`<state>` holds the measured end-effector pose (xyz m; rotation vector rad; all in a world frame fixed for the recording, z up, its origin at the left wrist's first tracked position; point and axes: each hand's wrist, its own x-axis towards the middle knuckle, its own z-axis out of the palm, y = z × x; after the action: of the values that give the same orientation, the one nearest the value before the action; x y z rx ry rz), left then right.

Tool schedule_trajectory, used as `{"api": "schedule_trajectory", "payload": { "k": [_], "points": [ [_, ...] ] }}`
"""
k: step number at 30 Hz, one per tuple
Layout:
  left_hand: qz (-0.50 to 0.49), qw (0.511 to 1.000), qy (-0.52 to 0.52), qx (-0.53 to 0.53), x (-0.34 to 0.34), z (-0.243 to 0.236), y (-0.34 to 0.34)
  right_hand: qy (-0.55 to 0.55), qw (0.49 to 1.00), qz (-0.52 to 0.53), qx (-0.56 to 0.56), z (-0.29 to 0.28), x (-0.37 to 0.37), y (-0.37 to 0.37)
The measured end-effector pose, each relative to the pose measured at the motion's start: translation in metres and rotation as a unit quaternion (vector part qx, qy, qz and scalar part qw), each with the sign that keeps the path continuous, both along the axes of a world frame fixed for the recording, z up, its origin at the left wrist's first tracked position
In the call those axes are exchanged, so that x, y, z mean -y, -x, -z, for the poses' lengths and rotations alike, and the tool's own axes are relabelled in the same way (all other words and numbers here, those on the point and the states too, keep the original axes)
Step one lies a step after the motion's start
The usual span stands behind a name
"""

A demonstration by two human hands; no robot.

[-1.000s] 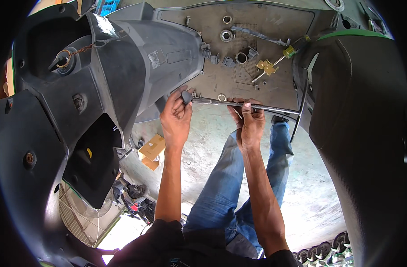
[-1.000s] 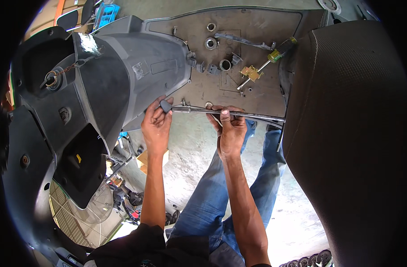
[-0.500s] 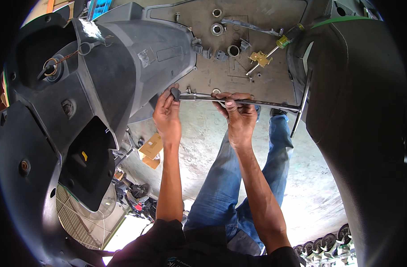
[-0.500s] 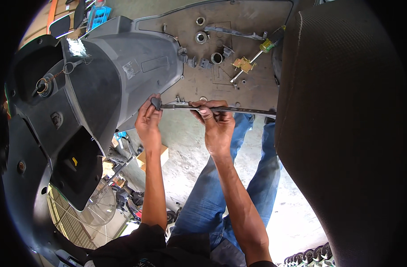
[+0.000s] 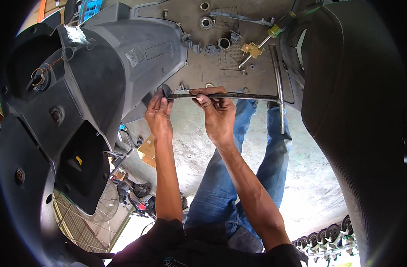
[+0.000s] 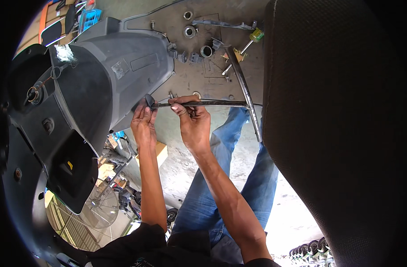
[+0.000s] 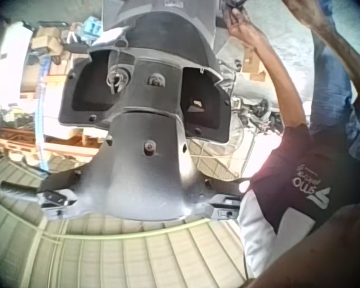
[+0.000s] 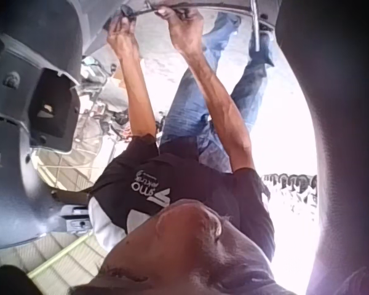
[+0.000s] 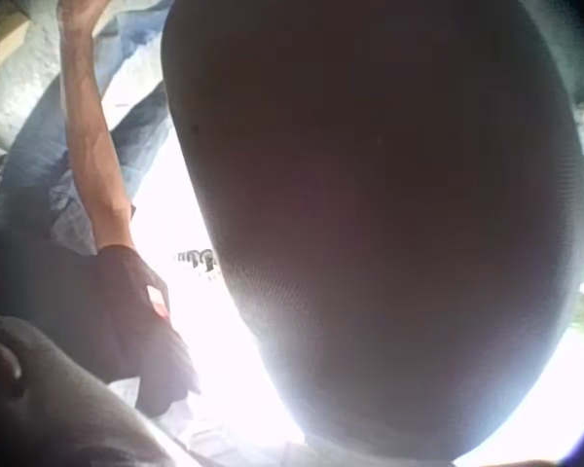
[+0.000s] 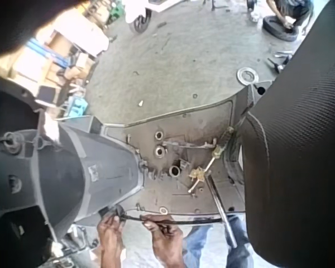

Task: The person sorts through a tray of tools by hand, selects a wrench and a T-handle wrench, and uses them to loosen and remove hardware from the steering column and under-seat area of an electric scooter.

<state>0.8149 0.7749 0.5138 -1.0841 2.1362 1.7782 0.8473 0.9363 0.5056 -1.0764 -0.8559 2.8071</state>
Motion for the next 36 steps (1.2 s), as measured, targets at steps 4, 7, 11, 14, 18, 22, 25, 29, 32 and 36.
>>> {"api": "schedule_trajectory", "payload": {
  "k": [4,7,11,14,18,22,25,29,32,36],
  "points": [
    [-0.062,0.984,-0.151,-0.075,0.033,0.012,-0.016,0.023,1.000,0.016,0.000,-0.007,0.004,0.004],
    [-0.129,0.950,-0.277,-0.066,0.011,0.007,-0.005,0.029,0.999,0.044,0.006,0.000,-0.007,0.008],
    [-0.113,0.906,-0.358,-0.193,-0.030,-0.025,0.018,0.103,0.992,0.078,0.013,-0.017,-0.021,0.024],
    [-0.059,0.886,-0.388,-0.249,-0.055,-0.055,0.038,0.152,0.983,0.098,-0.009,-0.036,-0.028,0.036],
    [0.039,0.815,-0.454,-0.359,-0.073,-0.107,0.059,0.234,0.962,0.110,-0.085,-0.085,-0.027,0.055],
    [-0.001,0.813,-0.453,-0.366,-0.083,-0.126,0.070,0.257,0.956,0.104,-0.096,-0.107,-0.025,0.071],
    [-0.057,0.766,-0.555,-0.321,-0.098,-0.153,0.080,0.284,0.948,0.104,-0.099,-0.119,-0.013,0.079],
    [-0.062,0.754,-0.576,-0.309,-0.100,-0.159,0.083,0.283,0.950,0.095,-0.086,-0.122,-0.012,0.084],
    [-0.095,0.749,-0.590,-0.286,-0.096,-0.171,0.083,0.281,0.951,0.085,-0.094,-0.131,-0.015,0.088],
    [-0.097,0.732,-0.623,-0.258,-0.092,-0.173,0.083,0.214,0.967,0.077,-0.111,-0.131,-0.018,0.093]
  ]
}}
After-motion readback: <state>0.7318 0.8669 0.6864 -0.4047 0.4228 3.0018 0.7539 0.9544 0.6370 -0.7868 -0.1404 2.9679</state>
